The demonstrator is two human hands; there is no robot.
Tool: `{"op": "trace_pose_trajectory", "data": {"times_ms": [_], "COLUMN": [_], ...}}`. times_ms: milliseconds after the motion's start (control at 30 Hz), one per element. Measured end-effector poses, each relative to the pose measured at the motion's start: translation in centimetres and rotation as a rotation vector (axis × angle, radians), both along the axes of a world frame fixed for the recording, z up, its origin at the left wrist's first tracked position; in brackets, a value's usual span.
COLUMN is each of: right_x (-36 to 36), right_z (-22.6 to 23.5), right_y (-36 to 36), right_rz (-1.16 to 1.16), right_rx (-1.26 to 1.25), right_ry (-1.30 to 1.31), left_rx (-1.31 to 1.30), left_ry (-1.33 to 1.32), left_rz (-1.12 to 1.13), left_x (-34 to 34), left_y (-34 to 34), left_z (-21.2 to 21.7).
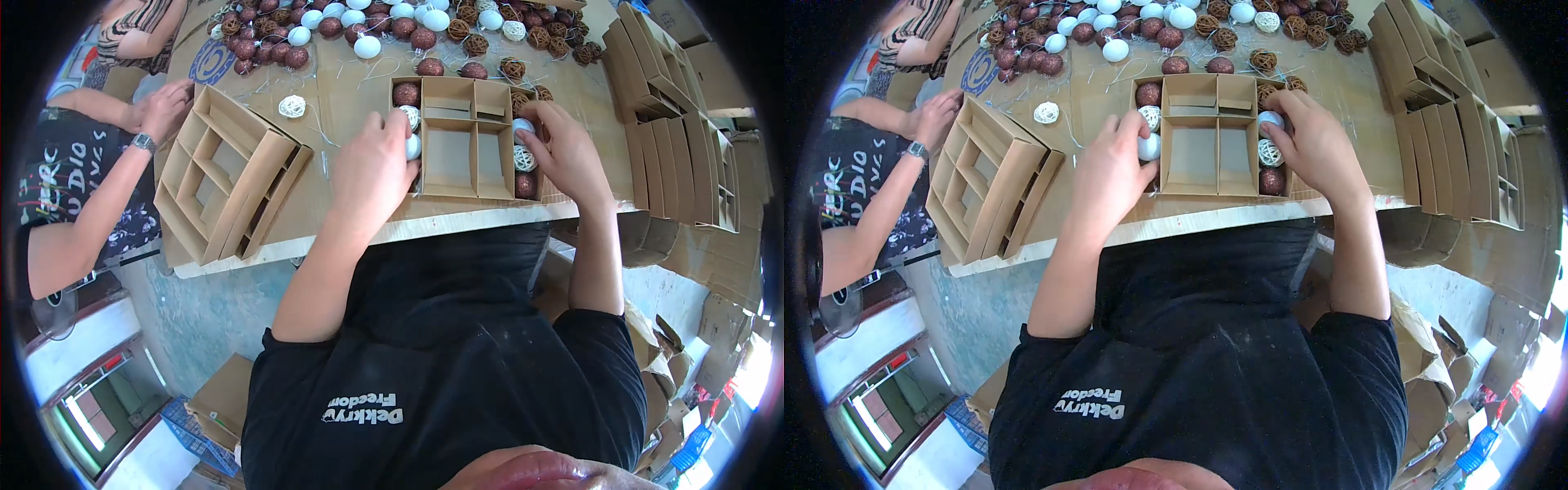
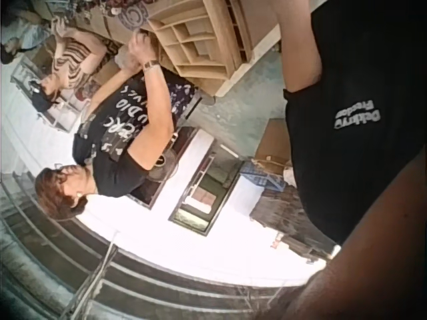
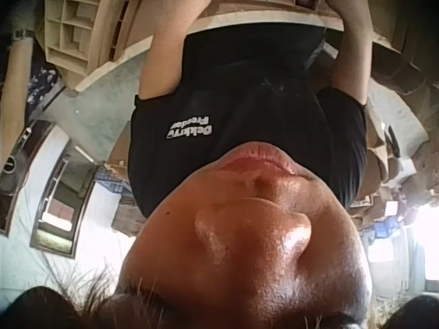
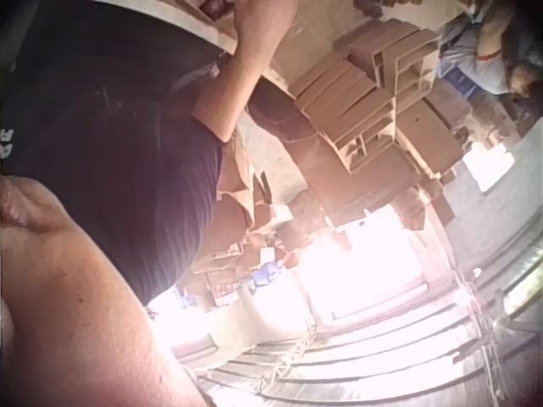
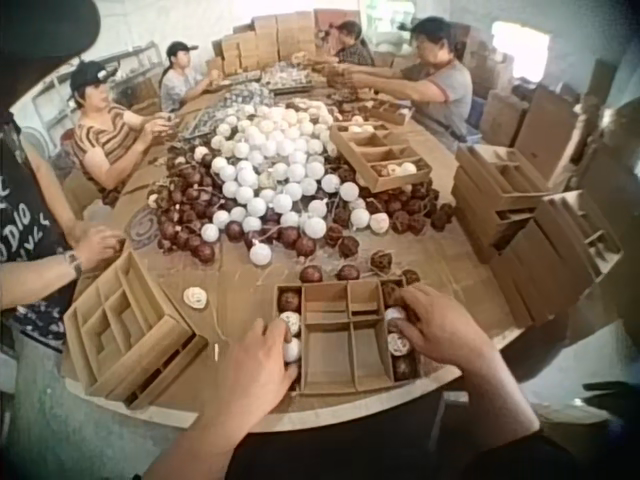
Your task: The person packs spherical ornaments into partitioned cardboard boxes by hand, placing the ornaments into individual compartments and moving the filled boxes aside.
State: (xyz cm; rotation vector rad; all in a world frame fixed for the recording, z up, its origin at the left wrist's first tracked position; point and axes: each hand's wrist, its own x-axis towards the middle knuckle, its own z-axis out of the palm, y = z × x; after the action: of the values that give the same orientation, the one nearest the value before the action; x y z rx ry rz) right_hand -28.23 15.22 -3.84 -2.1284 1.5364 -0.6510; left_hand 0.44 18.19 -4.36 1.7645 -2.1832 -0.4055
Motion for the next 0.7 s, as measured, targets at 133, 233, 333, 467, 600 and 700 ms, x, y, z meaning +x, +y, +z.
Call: {"op": "trace_pose_trajectory", "data": {"times_ms": [133, 233, 333, 467, 600, 700], "right_x": [-0.8, -2.0, -4.4, -2.4, 2.4, 6.1], "right_z": [0.1, -0.5, -2.6, -0.8, 0.8, 1.5], "right_y": [-0.2, -2.1, -3.9, -3.4, 0.8, 3.9], "right_rz": [-0.012, -0.312, -0.189, -0.335, -0.223, 0.048], "right_rx": [-0.081, -0.177, -0.166, -0.112, -0.150, 0.086], "right_ry": [-0.112, 0.011, 0.034, -0.042, -0.433, -0.415], "left_rx": [0.035, 0.147, 0.150, 0.062, 0.095, 0.059], "left_ry": [-0.008, 0.184, 0.177, 0.191, 0.229, 0.209], "left_rz": [0.057, -0.016, -0.014, 0.020, 0.076, 0.110], "left_x": [0.1, 1.0, 1.0, 0.7, 0.3, 0.4], "left_y": [0.6, 0.2, -0.2, 0.0, 0.0, 0.0], "left_z": [0.1, 1.1, 0.5, -1.2, -0.6, -1.3]}}
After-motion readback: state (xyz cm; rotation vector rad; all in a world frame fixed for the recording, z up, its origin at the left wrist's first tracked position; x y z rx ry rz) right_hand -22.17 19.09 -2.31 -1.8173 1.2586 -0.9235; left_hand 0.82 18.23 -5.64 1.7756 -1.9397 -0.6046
